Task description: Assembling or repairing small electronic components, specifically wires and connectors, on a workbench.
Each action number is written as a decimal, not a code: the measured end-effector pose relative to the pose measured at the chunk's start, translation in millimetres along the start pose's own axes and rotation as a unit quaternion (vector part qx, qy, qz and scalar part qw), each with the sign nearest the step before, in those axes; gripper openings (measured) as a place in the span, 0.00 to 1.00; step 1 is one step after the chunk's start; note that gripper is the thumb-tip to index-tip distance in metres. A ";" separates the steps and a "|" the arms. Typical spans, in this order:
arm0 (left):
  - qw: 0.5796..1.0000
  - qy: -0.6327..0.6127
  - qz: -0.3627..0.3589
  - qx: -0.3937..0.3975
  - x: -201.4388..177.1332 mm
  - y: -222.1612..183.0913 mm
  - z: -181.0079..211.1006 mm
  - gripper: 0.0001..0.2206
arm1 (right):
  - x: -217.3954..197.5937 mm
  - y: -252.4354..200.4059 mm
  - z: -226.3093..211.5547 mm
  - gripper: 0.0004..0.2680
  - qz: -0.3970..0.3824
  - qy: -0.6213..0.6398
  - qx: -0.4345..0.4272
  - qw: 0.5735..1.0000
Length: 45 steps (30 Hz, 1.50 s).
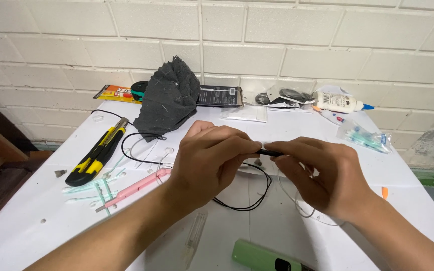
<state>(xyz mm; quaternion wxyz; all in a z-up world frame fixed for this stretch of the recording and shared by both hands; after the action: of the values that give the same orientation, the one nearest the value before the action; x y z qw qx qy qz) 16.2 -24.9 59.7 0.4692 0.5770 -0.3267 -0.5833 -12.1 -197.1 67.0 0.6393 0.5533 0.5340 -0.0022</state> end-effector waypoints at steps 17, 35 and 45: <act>0.995 -0.072 0.062 -0.023 -6.5 -1.9 0.0 0.08 | 23.8 -7.9 35.4 0.22 -0.115 0.455 0.070 0.880; 0.985 -0.114 0.062 -0.116 -2.9 -0.5 5.8 0.07 | 37.6 1.8 -2.9 0.30 -0.235 0.385 0.056 0.891; 0.993 -0.048 0.080 -0.077 -17.9 39.5 7.5 0.06 | 44.2 -11.1 30.8 0.14 -0.171 0.415 0.169 0.877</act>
<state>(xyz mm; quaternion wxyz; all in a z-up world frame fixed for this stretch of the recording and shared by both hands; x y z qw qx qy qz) 13.6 -23.2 103.6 0.5411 0.4830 -0.3481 -0.5940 21.2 -197.3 23.3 0.2448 0.5029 0.8285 0.0281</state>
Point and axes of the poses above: each hand's wrist, its own y-axis towards the middle knuckle, its own x-axis out of the palm, z = x × y, the point moved 7 cm from there along y, towards the middle knuckle, and after that the axes turned 6 degrees about -y, right-handed, at the moved point
